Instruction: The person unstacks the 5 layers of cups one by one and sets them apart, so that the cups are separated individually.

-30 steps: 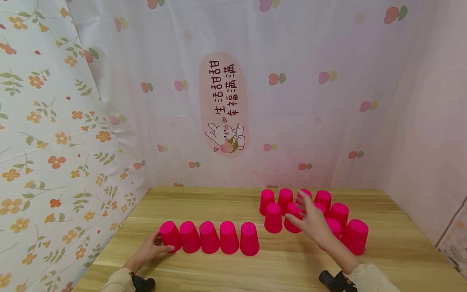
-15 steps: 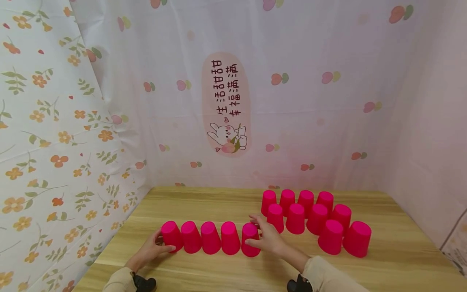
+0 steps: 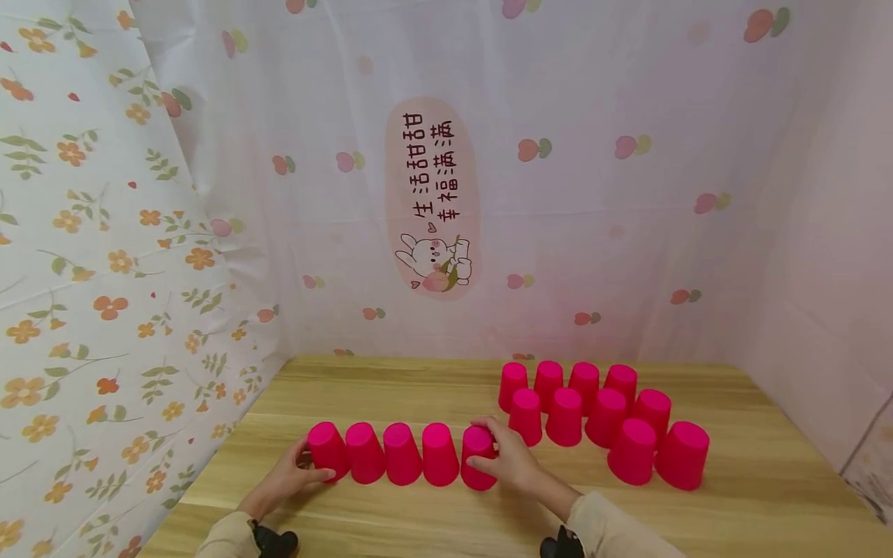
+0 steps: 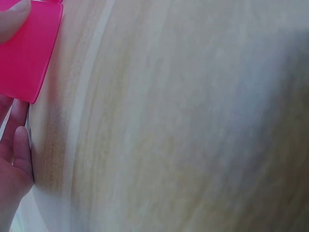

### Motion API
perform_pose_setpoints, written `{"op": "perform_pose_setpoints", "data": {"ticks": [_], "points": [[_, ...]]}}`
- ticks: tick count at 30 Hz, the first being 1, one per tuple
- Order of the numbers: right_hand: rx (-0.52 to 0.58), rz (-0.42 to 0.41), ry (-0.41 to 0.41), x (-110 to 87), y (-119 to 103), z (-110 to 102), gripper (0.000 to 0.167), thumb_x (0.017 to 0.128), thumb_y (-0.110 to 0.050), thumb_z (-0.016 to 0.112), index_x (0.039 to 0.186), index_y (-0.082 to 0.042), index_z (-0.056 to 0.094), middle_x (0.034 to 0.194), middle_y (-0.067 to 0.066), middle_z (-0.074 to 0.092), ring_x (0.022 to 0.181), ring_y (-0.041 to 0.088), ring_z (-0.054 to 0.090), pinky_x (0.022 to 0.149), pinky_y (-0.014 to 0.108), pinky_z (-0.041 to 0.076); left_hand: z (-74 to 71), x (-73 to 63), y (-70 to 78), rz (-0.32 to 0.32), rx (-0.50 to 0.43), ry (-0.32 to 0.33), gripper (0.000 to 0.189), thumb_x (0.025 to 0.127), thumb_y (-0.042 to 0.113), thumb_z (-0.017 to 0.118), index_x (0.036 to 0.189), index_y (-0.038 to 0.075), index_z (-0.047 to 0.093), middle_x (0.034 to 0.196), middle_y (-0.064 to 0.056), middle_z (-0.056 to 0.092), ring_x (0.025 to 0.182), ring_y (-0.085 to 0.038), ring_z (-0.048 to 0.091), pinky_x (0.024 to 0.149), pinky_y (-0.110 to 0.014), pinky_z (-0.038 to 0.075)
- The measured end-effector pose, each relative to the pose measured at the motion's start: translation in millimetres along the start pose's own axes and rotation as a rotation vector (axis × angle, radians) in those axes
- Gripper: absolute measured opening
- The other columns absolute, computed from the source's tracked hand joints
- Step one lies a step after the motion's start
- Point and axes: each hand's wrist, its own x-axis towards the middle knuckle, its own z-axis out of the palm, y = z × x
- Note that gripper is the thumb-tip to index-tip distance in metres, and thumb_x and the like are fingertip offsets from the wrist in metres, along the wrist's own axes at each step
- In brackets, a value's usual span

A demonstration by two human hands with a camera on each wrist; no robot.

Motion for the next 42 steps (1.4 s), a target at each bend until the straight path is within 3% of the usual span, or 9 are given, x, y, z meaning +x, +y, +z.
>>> {"op": "perform_pose_setpoints", "data": {"ticks": [7, 14, 24, 34, 42], "points": [[-0.049, 0.018, 0.047, -5.4, -11, -21, 0.055, 0.074, -0.017, 0.072, 0.119, 0.001, 0.046, 0.103, 0.014, 0.056, 0.087, 0.026, 0.057, 0.068, 0.026, 0.049, -2.0, -0.2, 1.8, -0.002, -0.025, -0.023, 0.061, 0.073, 0.005, 0.072, 0.124, -0.005, 0.040, 0.106, -0.015, 0.053, 0.095, -0.029, 0.053, 0.079, -0.035, 0.043], [-0.101, 0.062, 0.103, -26.6, -15, -57, 0.054, 0.074, -0.020, 0.072, 0.119, -0.004, 0.048, 0.104, 0.013, 0.056, 0.085, 0.022, 0.057, 0.066, 0.025, 0.049, -2.1, -0.4, 1.1, -0.021, -0.023, -0.016, 0.060, 0.073, 0.005, 0.071, 0.123, -0.005, 0.041, 0.107, -0.014, 0.053, 0.096, -0.030, 0.052, 0.078, -0.036, 0.043], [-0.300, 0.154, 0.221, -53.6, -1, -99, 0.057, 0.072, -0.025, 0.074, 0.118, -0.005, 0.049, 0.107, 0.014, 0.055, 0.088, 0.026, 0.054, 0.063, 0.027, 0.047, -2.3, -0.8, 0.5, -0.023, -0.026, -0.006, 0.061, 0.072, 0.005, 0.072, 0.124, -0.005, 0.041, 0.106, -0.014, 0.053, 0.095, -0.029, 0.052, 0.078, -0.034, 0.043], [-0.435, 0.153, 0.343, -66.5, 27, -106, 0.056, 0.069, -0.021, 0.075, 0.115, -0.002, 0.049, 0.095, 0.014, 0.058, 0.080, 0.025, 0.054, 0.060, 0.028, 0.047, -2.2, -1.2, 1.6, -0.021, -0.015, -0.001, 0.061, 0.071, 0.006, 0.073, 0.123, -0.005, 0.042, 0.104, -0.014, 0.053, 0.093, -0.027, 0.052, 0.077, -0.033, 0.042], [-0.470, 0.149, 0.374, -68.2, 34, -101, 0.054, 0.068, -0.016, 0.076, 0.112, -0.001, 0.049, 0.089, 0.013, 0.059, 0.076, 0.025, 0.056, 0.059, 0.031, 0.046, -2.7, -0.7, 1.2, -0.019, -0.015, -0.014, 0.061, 0.071, 0.008, 0.073, 0.123, -0.004, 0.042, 0.105, -0.013, 0.053, 0.093, -0.025, 0.052, 0.077, -0.033, 0.042]]}}
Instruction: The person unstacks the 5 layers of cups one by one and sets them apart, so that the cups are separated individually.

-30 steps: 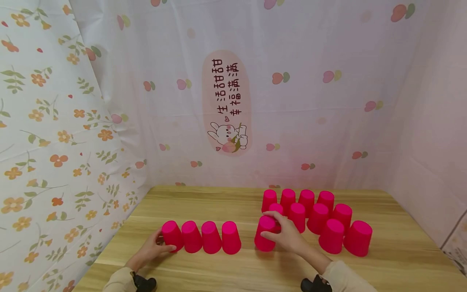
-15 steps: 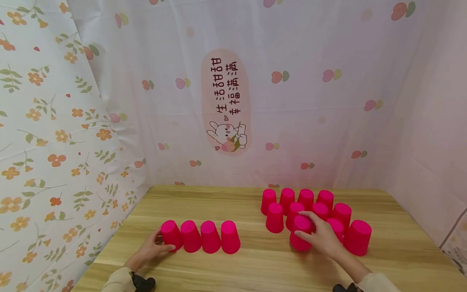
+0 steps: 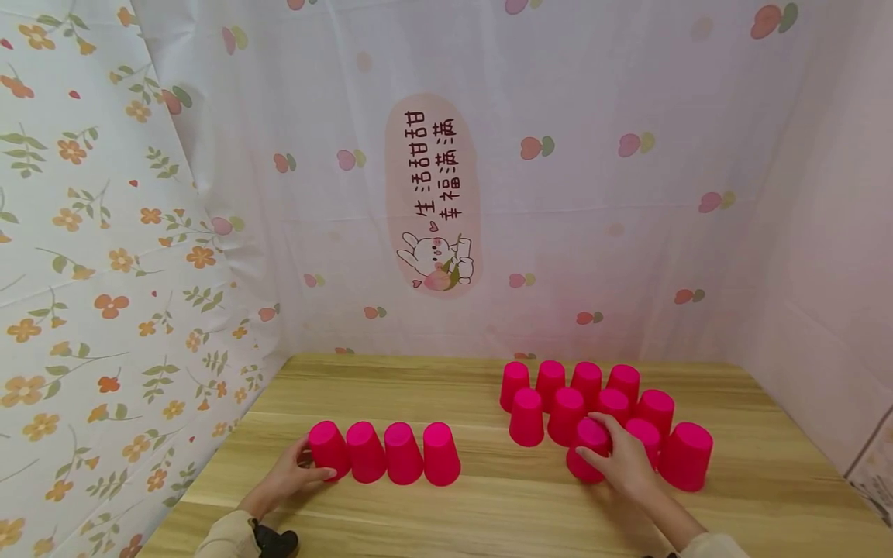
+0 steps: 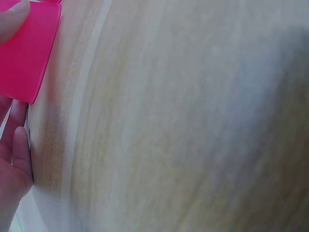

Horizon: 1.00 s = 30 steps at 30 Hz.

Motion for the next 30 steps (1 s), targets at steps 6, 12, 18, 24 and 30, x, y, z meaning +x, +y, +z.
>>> {"op": "perform_pose_setpoints", "data": {"ticks": [6, 12, 18, 24, 30], "points": [[-0.013, 0.010, -0.016, 1.4, 2, 2, 0.055, 0.069, -0.016, 0.074, 0.114, 0.002, 0.047, 0.087, 0.012, 0.059, 0.074, 0.024, 0.057, 0.058, 0.030, 0.046, 1.2, -1.4, 0.6, -0.009, 0.000, 0.020, 0.061, 0.071, 0.006, 0.073, 0.123, -0.004, 0.042, 0.105, -0.013, 0.053, 0.095, -0.028, 0.052, 0.078, -0.034, 0.042], [-0.014, 0.011, -0.046, 3.6, 0, 1, 0.059, 0.069, -0.018, 0.075, 0.115, 0.003, 0.045, 0.090, 0.015, 0.059, 0.075, 0.025, 0.057, 0.058, 0.031, 0.048, 1.7, -1.1, -0.5, -0.008, 0.004, 0.031, 0.060, 0.071, 0.006, 0.073, 0.122, -0.004, 0.043, 0.105, -0.013, 0.053, 0.094, -0.028, 0.053, 0.079, -0.036, 0.042], [-0.014, -0.039, -0.076, 11.2, -10, -12, 0.067, 0.072, -0.021, 0.073, 0.122, 0.006, 0.039, 0.112, 0.029, 0.051, 0.097, 0.043, 0.051, 0.075, 0.048, 0.046, 2.1, -1.5, -1.1, 0.000, -0.003, 0.013, 0.061, 0.071, 0.007, 0.073, 0.122, -0.004, 0.042, 0.105, -0.013, 0.054, 0.094, -0.026, 0.053, 0.078, -0.034, 0.042], [0.045, -0.141, -0.017, 30.3, -40, -26, 0.062, 0.072, -0.012, 0.073, 0.122, 0.006, 0.040, 0.115, 0.030, 0.048, 0.104, 0.046, 0.046, 0.077, 0.049, 0.044, 1.8, -1.8, -1.1, 0.001, 0.006, 0.024, 0.062, 0.070, 0.008, 0.074, 0.122, -0.004, 0.042, 0.105, -0.014, 0.054, 0.094, -0.028, 0.053, 0.078, -0.035, 0.042], [0.176, -0.205, -0.073, 41.2, -79, -3, 0.056, 0.073, -0.009, 0.071, 0.120, 0.005, 0.045, 0.115, 0.025, 0.051, 0.105, 0.040, 0.049, 0.079, 0.045, 0.044, 1.8, 1.3, -3.2, -0.009, 0.010, 0.030, 0.063, 0.070, 0.009, 0.075, 0.122, -0.003, 0.043, 0.106, -0.013, 0.053, 0.097, -0.029, 0.052, 0.082, -0.039, 0.042]]}}
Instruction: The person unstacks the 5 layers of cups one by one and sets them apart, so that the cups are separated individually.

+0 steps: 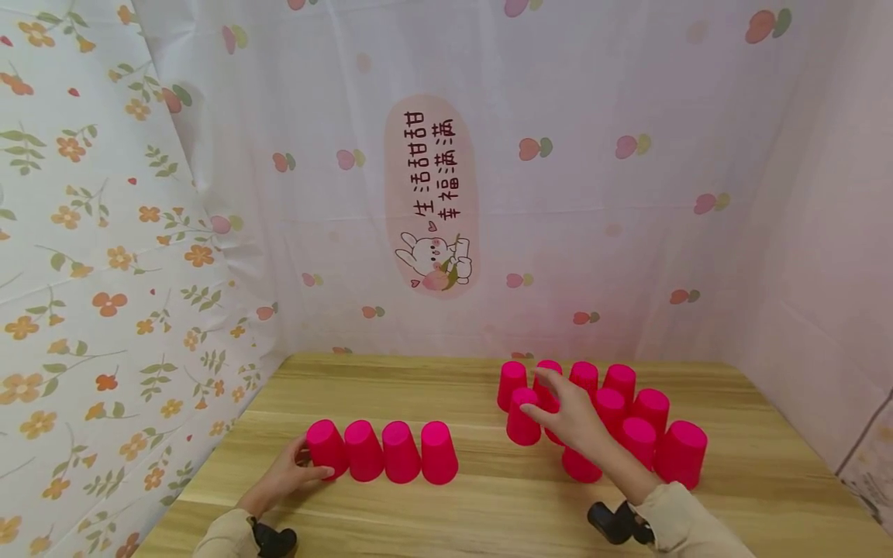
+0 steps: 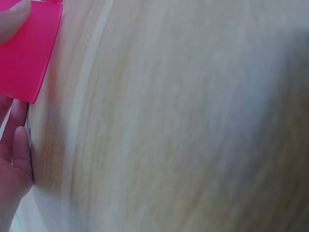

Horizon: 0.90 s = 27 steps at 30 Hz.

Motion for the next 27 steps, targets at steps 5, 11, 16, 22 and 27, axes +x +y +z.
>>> {"op": "perform_pose_setpoints", "data": {"ticks": [5, 11, 16, 22, 27], "points": [[0.082, -0.064, -0.100, 9.6, -19, 45, 0.054, 0.072, -0.011, 0.073, 0.118, 0.004, 0.048, 0.114, 0.021, 0.053, 0.102, 0.036, 0.052, 0.081, 0.042, 0.044, 0.2, -1.2, 2.9, 0.007, -0.002, 0.001, 0.061, 0.071, 0.006, 0.073, 0.122, -0.004, 0.043, 0.105, -0.014, 0.053, 0.096, -0.030, 0.053, 0.082, -0.041, 0.042], [0.199, -0.063, -0.225, 16.3, -33, 92, 0.054, 0.075, -0.014, 0.070, 0.120, 0.004, 0.047, 0.116, 0.022, 0.051, 0.102, 0.038, 0.051, 0.081, 0.048, 0.044, -0.7, -0.1, 1.3, 0.007, -0.015, -0.006, 0.063, 0.070, 0.007, 0.074, 0.123, -0.004, 0.042, 0.105, -0.014, 0.053, 0.096, -0.029, 0.052, 0.082, -0.039, 0.042], [0.253, -0.020, -0.287, 18.0, -36, 116, 0.055, 0.076, -0.016, 0.069, 0.121, 0.005, 0.045, 0.118, 0.023, 0.049, 0.105, 0.041, 0.046, 0.081, 0.052, 0.042, -0.6, -0.9, 3.1, -0.006, -0.010, -0.002, 0.062, 0.070, 0.008, 0.074, 0.123, -0.003, 0.042, 0.106, -0.013, 0.053, 0.096, -0.028, 0.052, 0.082, -0.039, 0.042], [0.264, -0.018, -0.318, 14.4, -30, 132, 0.052, 0.075, -0.010, 0.070, 0.118, 0.006, 0.046, 0.109, 0.019, 0.053, 0.096, 0.033, 0.052, 0.076, 0.044, 0.047, -0.7, -1.4, 3.8, 0.002, -0.016, -0.011, 0.062, 0.070, 0.007, 0.074, 0.123, -0.004, 0.042, 0.106, -0.014, 0.053, 0.096, -0.029, 0.052, 0.081, -0.039, 0.042], [0.308, 0.012, -0.320, 13.3, -24, 137, 0.049, 0.076, -0.008, 0.069, 0.118, 0.003, 0.045, 0.105, 0.015, 0.055, 0.094, 0.030, 0.055, 0.073, 0.034, 0.050, -1.1, -0.3, 2.6, -0.004, -0.012, -0.010, 0.063, 0.070, 0.009, 0.074, 0.123, -0.003, 0.042, 0.106, -0.014, 0.053, 0.097, -0.029, 0.052, 0.081, -0.038, 0.042]]}}
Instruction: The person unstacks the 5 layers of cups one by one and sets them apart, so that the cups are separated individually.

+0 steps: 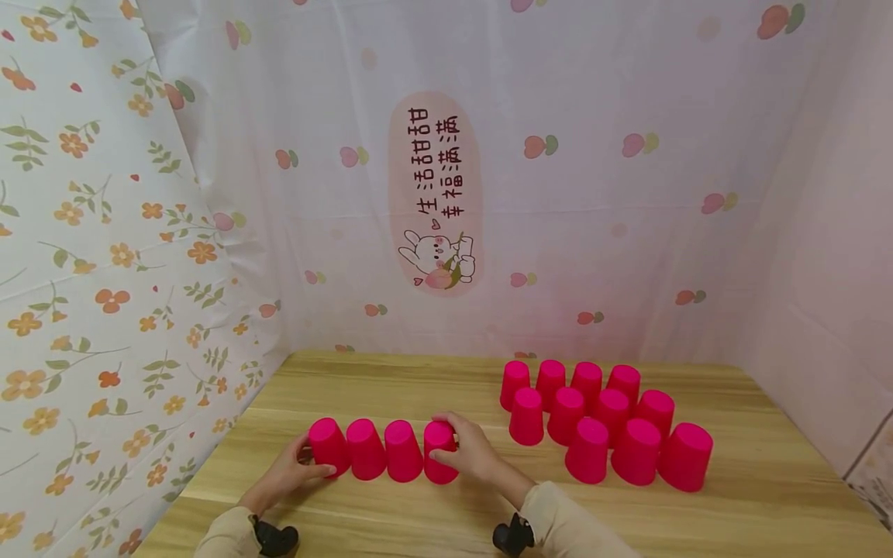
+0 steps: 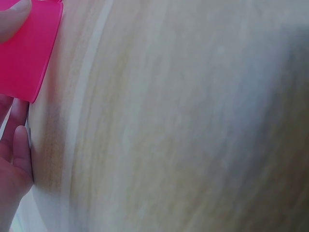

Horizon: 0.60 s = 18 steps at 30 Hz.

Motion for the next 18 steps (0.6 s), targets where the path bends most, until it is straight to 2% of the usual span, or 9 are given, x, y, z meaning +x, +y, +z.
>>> {"op": "perform_pose_setpoints", "data": {"ticks": [5, 11, 18], "points": [[0.017, 0.026, 0.029, -2.2, -3, -10, 0.051, 0.077, -0.013, 0.068, 0.120, 0.002, 0.045, 0.106, 0.013, 0.054, 0.092, 0.028, 0.055, 0.073, 0.034, 0.049, 0.1, 0.2, -0.9, -0.007, 0.008, 0.011, 0.064, 0.070, 0.008, 0.075, 0.123, -0.003, 0.042, 0.107, -0.014, 0.052, 0.098, -0.030, 0.051, 0.083, -0.042, 0.041], [0.050, 0.062, 0.123, -11.5, -6, -32, 0.053, 0.077, -0.017, 0.069, 0.122, 0.001, 0.045, 0.107, 0.012, 0.054, 0.095, 0.028, 0.053, 0.075, 0.031, 0.049, -0.3, -0.3, -0.4, 0.001, 0.005, 0.016, 0.064, 0.069, 0.006, 0.074, 0.123, -0.005, 0.041, 0.106, -0.015, 0.052, 0.096, -0.029, 0.052, 0.081, -0.038, 0.042], [-0.042, 0.157, 0.227, -36.0, 3, -63, 0.052, 0.074, -0.021, 0.071, 0.120, -0.008, 0.049, 0.106, 0.008, 0.056, 0.090, 0.023, 0.055, 0.071, 0.027, 0.048, -0.8, -0.2, -1.4, 0.013, -0.005, -0.003, 0.065, 0.070, 0.006, 0.074, 0.124, -0.004, 0.040, 0.107, -0.015, 0.052, 0.095, -0.028, 0.053, 0.079, -0.034, 0.043]]}}
